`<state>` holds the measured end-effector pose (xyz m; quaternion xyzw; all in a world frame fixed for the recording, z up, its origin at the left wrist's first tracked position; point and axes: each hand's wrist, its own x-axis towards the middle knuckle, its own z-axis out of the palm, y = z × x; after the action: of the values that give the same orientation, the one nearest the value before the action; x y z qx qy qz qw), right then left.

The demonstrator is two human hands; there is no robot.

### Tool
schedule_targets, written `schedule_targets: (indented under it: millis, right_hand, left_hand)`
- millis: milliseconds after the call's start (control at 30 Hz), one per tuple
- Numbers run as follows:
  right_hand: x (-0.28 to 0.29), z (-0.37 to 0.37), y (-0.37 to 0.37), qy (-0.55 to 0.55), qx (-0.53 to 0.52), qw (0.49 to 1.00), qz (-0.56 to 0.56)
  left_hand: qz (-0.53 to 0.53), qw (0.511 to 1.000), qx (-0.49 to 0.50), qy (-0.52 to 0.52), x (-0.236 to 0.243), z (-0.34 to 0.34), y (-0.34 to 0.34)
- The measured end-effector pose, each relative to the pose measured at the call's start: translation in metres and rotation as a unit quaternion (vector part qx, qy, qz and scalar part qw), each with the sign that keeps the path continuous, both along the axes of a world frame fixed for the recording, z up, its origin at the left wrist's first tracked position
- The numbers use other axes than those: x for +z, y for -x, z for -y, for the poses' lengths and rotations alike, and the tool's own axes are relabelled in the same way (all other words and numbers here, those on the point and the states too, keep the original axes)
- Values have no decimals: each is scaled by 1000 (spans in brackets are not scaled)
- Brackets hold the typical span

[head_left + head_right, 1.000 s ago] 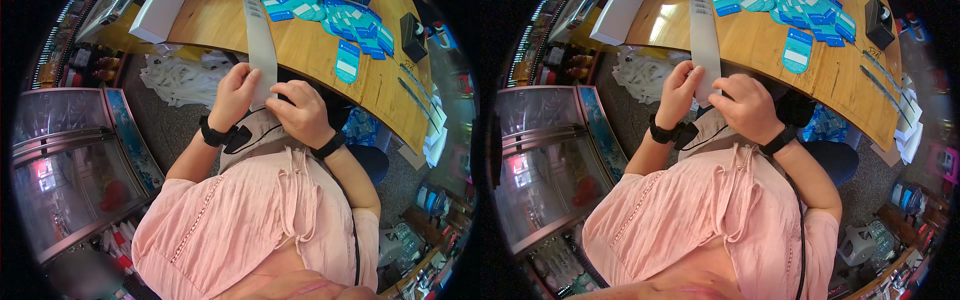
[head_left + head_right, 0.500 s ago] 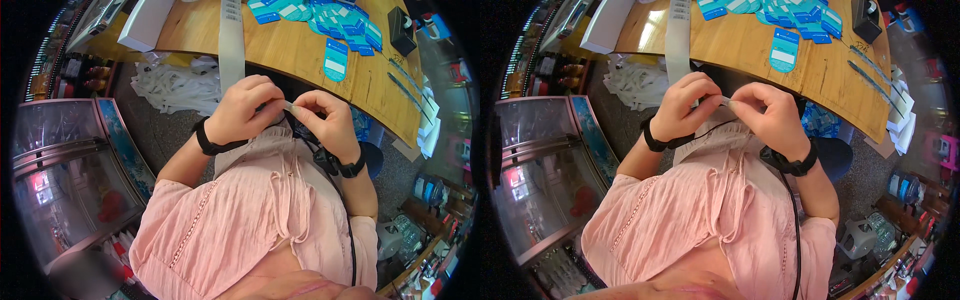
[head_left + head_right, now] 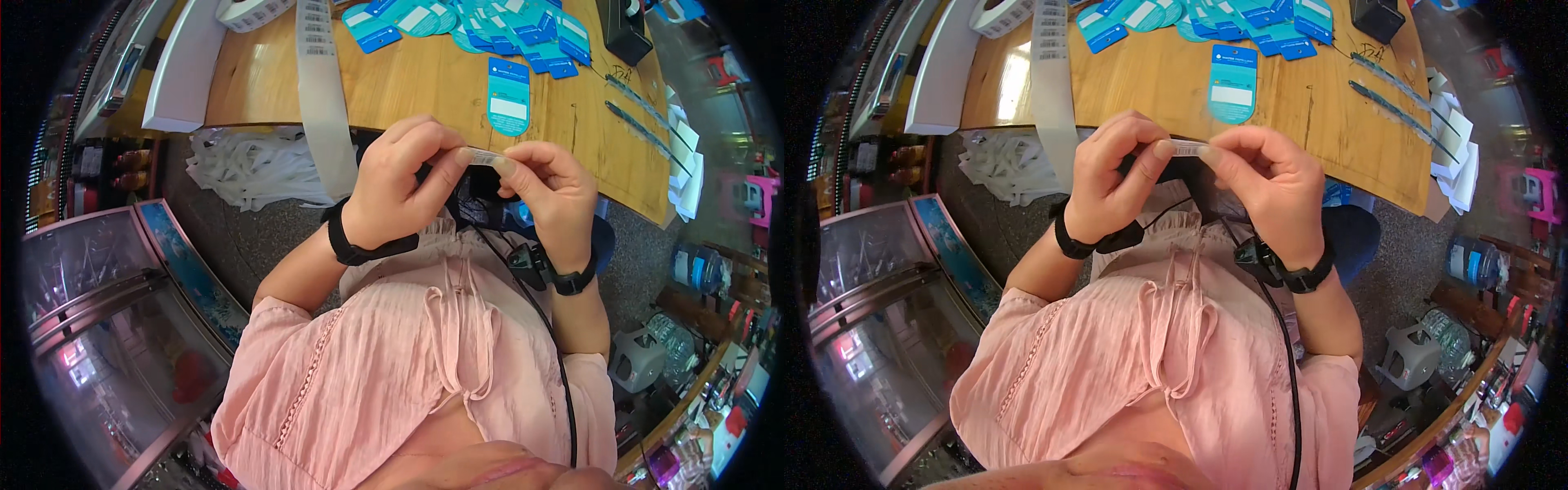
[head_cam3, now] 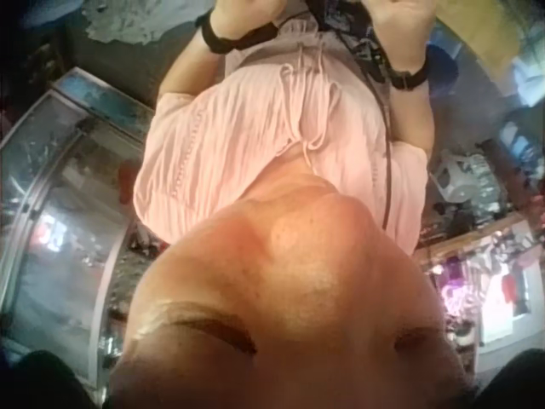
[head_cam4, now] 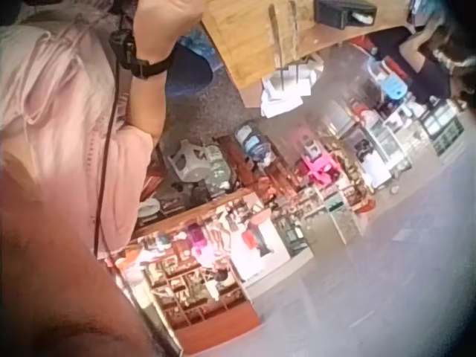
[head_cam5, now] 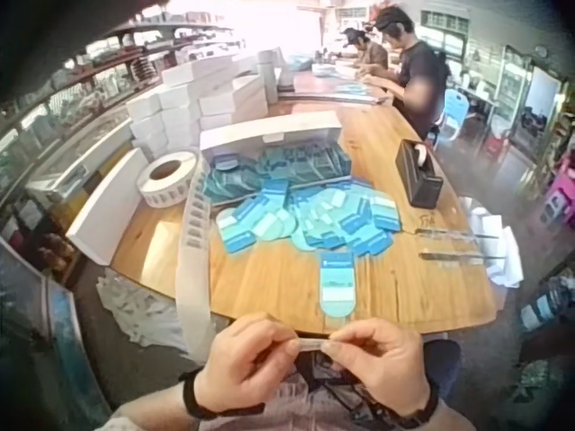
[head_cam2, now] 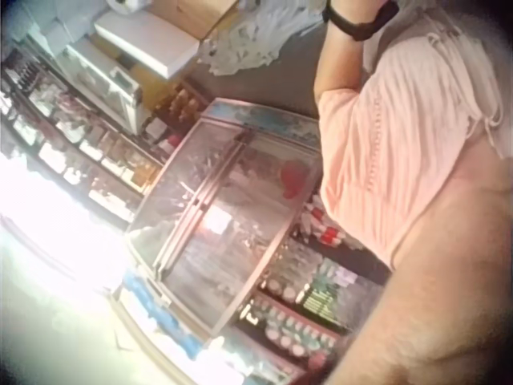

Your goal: Apply barcode stickers to a series of small blue cards at a workbench.

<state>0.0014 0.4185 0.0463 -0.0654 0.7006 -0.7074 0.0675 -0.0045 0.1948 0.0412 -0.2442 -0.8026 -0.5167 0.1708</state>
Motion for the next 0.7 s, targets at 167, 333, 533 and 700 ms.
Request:
schedule_targets:
  millis: [167,333,533,700]
  right_hand:
    - [15,-20,13,8,-47,999,19]
    - [28,-45,42,-33,-79,990,111]
    - [45,-27,67,-112,-56,969,211]
    - [41,-25,77,-135,-17,970,199]
  left_hand:
    - [-27,999,18,5,0,-6,13]
    - [-155,974,8,163,-11,-6,35]
    - [-142,954,11,265,-14,-5,33]
    - [-165,952,28,258,-17,-7,35]
